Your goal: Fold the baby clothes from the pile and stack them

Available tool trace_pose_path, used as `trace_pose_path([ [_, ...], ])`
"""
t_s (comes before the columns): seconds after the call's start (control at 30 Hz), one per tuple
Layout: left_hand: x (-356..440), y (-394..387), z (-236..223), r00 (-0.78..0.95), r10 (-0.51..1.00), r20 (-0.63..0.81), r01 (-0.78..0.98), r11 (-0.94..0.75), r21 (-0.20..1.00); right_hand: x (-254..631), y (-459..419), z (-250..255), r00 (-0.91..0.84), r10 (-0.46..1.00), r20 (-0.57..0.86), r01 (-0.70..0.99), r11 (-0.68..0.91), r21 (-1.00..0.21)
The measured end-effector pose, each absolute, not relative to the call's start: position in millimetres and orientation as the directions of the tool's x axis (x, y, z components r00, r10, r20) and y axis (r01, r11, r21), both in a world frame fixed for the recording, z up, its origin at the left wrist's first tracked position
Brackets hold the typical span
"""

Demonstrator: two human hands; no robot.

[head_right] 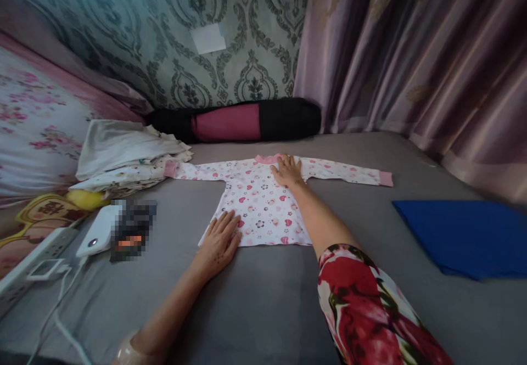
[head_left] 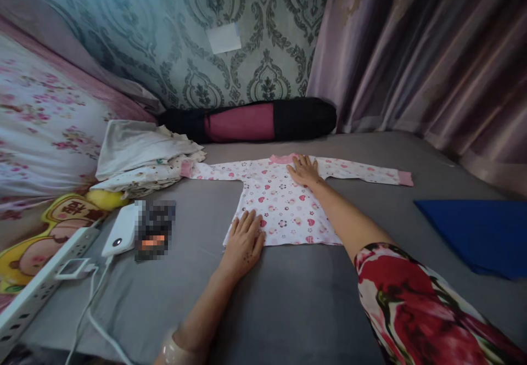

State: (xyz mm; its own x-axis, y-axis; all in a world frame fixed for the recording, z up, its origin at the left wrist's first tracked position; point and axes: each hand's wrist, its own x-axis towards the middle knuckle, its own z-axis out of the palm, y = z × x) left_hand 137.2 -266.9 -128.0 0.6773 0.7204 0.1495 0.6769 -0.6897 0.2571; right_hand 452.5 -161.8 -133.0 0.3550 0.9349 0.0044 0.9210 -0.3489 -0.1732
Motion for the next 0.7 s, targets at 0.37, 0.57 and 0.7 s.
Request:
trace_pose_path([
  [0.37,138.8,-268.3,-128.0,0.668,0.729,0.153,0.696,-0.684,0.217,440.9,-200.5,-125.7,0.338,0.940,-0.036,0.914,-0.337,-0.224],
  [0.57,139.0,-268.9,-128.1,0.663,0.734,0.149,0.706,-0.679,0.203,437.6,-228.9,-132.0,0.332,0.943,-0.018,0.928,-0.330,-0.173],
  [0.7,138.6,-268.6,-128.0,0.663,0.735,0.140,0.707,-0.677,0.203,437.6,-232.3,-130.3,0.334,0.942,-0.014,0.926,-0.331,-0.183],
])
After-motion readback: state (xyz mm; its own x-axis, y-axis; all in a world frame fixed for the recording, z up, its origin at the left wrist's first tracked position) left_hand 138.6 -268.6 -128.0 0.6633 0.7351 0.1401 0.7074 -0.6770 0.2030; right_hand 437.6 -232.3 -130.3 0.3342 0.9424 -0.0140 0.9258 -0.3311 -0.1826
